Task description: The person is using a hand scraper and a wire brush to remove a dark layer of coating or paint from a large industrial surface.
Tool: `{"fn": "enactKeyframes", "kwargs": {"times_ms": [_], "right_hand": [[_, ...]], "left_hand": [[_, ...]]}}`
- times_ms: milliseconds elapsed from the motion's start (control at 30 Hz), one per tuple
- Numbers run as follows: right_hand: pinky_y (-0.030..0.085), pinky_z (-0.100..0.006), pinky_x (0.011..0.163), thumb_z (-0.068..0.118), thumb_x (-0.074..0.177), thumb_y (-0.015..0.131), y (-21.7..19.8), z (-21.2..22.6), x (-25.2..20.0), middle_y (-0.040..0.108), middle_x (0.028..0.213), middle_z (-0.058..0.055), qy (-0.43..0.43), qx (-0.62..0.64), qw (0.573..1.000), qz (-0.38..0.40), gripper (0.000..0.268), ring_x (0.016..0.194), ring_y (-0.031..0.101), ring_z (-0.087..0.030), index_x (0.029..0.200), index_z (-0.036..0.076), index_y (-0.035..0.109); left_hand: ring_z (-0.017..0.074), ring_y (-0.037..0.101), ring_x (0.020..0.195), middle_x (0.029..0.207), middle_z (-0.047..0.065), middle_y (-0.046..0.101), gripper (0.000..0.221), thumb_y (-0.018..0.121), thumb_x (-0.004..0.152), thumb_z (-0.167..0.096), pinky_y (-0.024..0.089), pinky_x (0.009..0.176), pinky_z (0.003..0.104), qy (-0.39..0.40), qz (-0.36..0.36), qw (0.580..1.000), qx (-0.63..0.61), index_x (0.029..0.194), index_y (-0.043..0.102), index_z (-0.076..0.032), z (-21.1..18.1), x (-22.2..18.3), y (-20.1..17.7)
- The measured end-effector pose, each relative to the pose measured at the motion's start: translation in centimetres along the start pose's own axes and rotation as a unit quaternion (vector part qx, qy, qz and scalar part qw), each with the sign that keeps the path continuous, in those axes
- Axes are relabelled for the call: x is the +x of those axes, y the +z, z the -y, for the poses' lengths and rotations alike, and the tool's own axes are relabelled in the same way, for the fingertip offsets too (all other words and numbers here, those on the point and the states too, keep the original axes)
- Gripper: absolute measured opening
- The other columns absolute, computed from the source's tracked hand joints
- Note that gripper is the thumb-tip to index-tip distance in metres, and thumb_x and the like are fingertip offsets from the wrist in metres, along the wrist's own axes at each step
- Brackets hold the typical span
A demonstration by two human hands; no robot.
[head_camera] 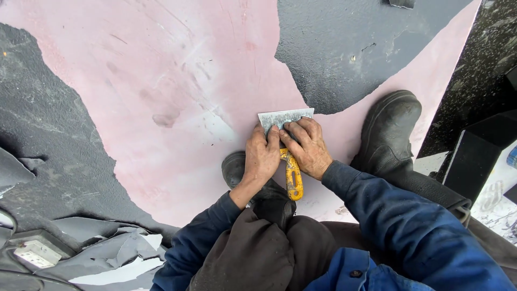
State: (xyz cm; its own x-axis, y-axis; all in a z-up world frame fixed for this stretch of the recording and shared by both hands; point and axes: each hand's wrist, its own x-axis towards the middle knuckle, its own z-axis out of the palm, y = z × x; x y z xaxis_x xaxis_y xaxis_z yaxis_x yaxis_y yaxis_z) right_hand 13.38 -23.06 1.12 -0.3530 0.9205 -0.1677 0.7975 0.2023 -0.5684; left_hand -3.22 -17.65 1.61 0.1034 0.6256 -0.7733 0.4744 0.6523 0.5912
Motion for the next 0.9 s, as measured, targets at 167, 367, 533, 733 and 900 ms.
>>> {"fn": "enactKeyframes", "kwargs": {"times_ms": [167,367,533,733,900], "right_hand": [[0.040,-0.057,0.114,0.014,0.082,0.077,-1.6,-1.2,0.5,0.050,0.139,-0.015,-0.017,0.030,0.999,-0.023,0.057,0.129,0.046,-0.038,0.136,0.006,0.059],[0.039,-0.058,0.115,0.014,0.077,0.077,-0.4,0.0,-2.0,0.050,0.138,-0.017,-0.006,0.093,0.996,-0.012,0.061,0.130,0.045,-0.041,0.134,0.005,0.058],[0.039,-0.056,0.117,0.015,0.082,0.077,0.4,-0.9,-2.8,0.049,0.141,-0.015,-0.006,0.092,0.996,-0.011,0.057,0.132,0.043,-0.040,0.136,0.006,0.059],[0.038,-0.057,0.122,0.016,0.085,0.076,0.3,-2.7,-2.0,0.048,0.138,-0.012,-0.043,0.045,0.998,0.019,0.046,0.133,0.045,-0.036,0.130,0.010,0.063],[0.034,-0.061,0.120,0.018,0.085,0.074,-3.5,-4.0,2.8,0.060,0.131,-0.008,-0.057,-0.034,0.998,-0.012,0.040,0.127,0.051,-0.031,0.124,0.014,0.066]], "left_hand": [[0.0361,0.072,0.076,0.085,0.023,0.071,0.032,0.055,0.104,-0.026,0.056,0.067,0.045,0.047,-0.017,0.998,-0.026,0.106,0.063,0.005,-2.6,-0.2,0.3],[0.0242,0.067,0.070,0.081,0.013,0.069,0.030,0.057,0.103,-0.024,0.053,0.062,0.041,-0.041,0.041,0.991,-0.119,0.109,0.065,0.004,-1.5,-1.2,-0.1],[0.0098,0.064,0.082,0.088,0.006,0.072,0.033,0.057,0.107,-0.025,0.055,0.070,0.030,-0.010,0.085,0.980,-0.180,0.105,0.071,0.005,1.2,-0.4,1.8],[0.0098,0.067,0.080,0.086,0.006,0.073,0.030,0.057,0.104,-0.025,0.056,0.067,0.031,-0.031,0.046,0.989,-0.135,0.103,0.069,0.003,0.4,0.6,2.5],[0.0111,0.068,0.080,0.088,0.007,0.074,0.030,0.058,0.104,-0.025,0.057,0.069,0.032,0.019,0.007,0.988,-0.152,0.104,0.070,0.003,-2.0,4.2,3.1]]}}
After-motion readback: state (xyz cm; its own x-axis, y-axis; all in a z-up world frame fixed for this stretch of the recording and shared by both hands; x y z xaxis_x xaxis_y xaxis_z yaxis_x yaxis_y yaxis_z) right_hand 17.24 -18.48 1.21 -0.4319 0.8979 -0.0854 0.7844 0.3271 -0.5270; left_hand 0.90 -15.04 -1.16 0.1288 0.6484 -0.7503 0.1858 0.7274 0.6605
